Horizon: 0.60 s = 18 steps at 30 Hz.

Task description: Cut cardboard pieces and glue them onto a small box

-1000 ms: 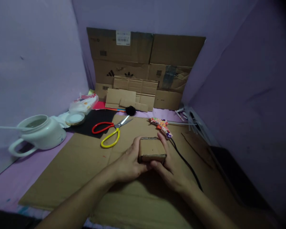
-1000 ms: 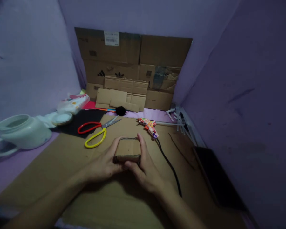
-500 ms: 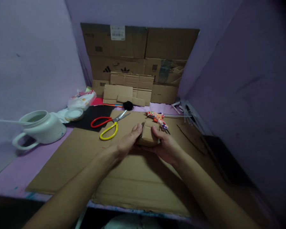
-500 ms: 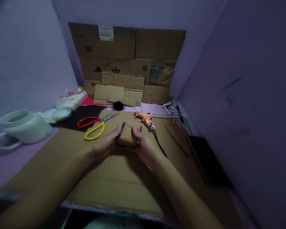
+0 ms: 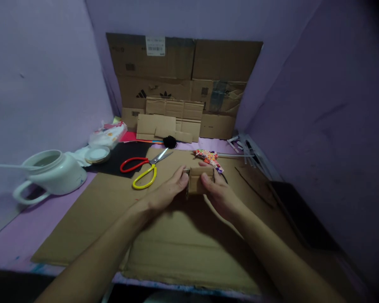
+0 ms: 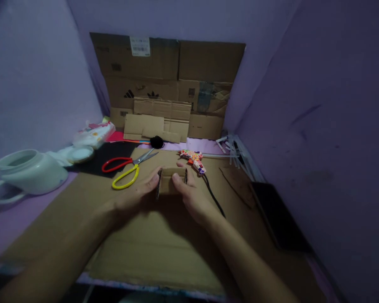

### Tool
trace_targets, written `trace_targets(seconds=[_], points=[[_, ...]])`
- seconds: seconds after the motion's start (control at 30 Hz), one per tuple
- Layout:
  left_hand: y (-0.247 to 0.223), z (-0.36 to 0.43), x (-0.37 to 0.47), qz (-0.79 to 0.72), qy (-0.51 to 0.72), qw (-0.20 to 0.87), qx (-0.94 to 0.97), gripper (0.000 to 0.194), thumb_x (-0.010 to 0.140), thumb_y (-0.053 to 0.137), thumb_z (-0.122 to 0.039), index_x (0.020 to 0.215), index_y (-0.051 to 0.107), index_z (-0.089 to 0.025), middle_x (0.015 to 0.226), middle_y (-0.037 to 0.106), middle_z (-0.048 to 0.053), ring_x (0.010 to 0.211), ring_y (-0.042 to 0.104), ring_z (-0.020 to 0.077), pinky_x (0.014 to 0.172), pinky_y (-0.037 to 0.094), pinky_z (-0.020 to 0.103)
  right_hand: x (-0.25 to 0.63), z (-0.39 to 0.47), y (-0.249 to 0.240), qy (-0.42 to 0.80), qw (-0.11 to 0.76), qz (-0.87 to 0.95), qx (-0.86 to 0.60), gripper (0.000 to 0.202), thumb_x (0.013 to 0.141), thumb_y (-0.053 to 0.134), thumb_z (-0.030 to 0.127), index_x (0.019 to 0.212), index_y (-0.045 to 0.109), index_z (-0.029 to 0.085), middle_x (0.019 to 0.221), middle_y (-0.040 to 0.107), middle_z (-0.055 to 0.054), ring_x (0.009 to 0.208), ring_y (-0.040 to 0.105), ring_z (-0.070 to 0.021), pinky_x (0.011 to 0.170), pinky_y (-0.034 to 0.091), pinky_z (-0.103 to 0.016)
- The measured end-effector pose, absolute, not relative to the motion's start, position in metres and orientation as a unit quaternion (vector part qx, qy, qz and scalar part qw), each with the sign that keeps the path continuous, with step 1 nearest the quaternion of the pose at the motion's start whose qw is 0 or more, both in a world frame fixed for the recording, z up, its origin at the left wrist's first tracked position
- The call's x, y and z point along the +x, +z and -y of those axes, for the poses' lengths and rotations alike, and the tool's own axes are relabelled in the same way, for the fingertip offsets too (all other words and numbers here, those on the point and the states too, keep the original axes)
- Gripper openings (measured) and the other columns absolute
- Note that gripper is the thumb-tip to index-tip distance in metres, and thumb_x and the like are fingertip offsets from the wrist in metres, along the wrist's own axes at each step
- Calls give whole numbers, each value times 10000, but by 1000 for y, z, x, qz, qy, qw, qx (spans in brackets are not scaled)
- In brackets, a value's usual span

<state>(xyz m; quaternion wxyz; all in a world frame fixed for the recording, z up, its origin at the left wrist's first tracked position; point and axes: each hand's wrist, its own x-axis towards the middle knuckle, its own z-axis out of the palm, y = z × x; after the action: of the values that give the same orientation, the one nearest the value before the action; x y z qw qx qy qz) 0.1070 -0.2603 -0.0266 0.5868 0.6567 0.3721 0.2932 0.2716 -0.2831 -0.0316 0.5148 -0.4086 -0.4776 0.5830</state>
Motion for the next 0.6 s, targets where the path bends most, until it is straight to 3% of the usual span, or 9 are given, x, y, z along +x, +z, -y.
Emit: trace_targets(seconds=[0.13,0.2,0.3,0.47,0.6], points=[[-25,260,86,-363,214,547,723,806,777,597,-476,1439,216,-220,1522,219,66,1378,221,259,1087,265,392,285,291,-52,418,432,659,-453,562,817,545,416,1293,318,223,1305,479,-107,1176,497,-238,987,406,-396],[-27,261,82,-374,195,497,759,851,705,681,-332,1424,245,-204,1500,266,96,1359,257,268,1103,226,411,288,295,-59,370,382,709,-464,586,811,560,355,1317,297,215,1350,424,-120,1244,426,-253,1039,348,-432],[-30,264,86,-401,216,447,770,737,692,665,-227,1355,344,-221,1389,427,100,1272,384,271,1066,289,429,290,298,-64,359,348,723,-477,625,818,554,300,1360,252,228,1400,372,-117,1306,350,-252,1081,281,-461],[-30,265,92,-414,202,407,789,726,702,668,-267,1347,339,-218,1350,452,114,1234,414,279,1042,318,453,292,299,-63,383,342,711,-481,766,821,572,328,1430,125,208,1466,282,-140,1362,263,-252,1105,229,-465],[-25,264,91,-429,155,440,773,943,653,721,-382,1424,221,-173,1422,361,154,1288,349,307,1064,291,470,295,299,-63,429,346,697,-459,1056,662,742,440,1450,81,201,1460,279,-159,1326,332,-293,1071,306,-460]])
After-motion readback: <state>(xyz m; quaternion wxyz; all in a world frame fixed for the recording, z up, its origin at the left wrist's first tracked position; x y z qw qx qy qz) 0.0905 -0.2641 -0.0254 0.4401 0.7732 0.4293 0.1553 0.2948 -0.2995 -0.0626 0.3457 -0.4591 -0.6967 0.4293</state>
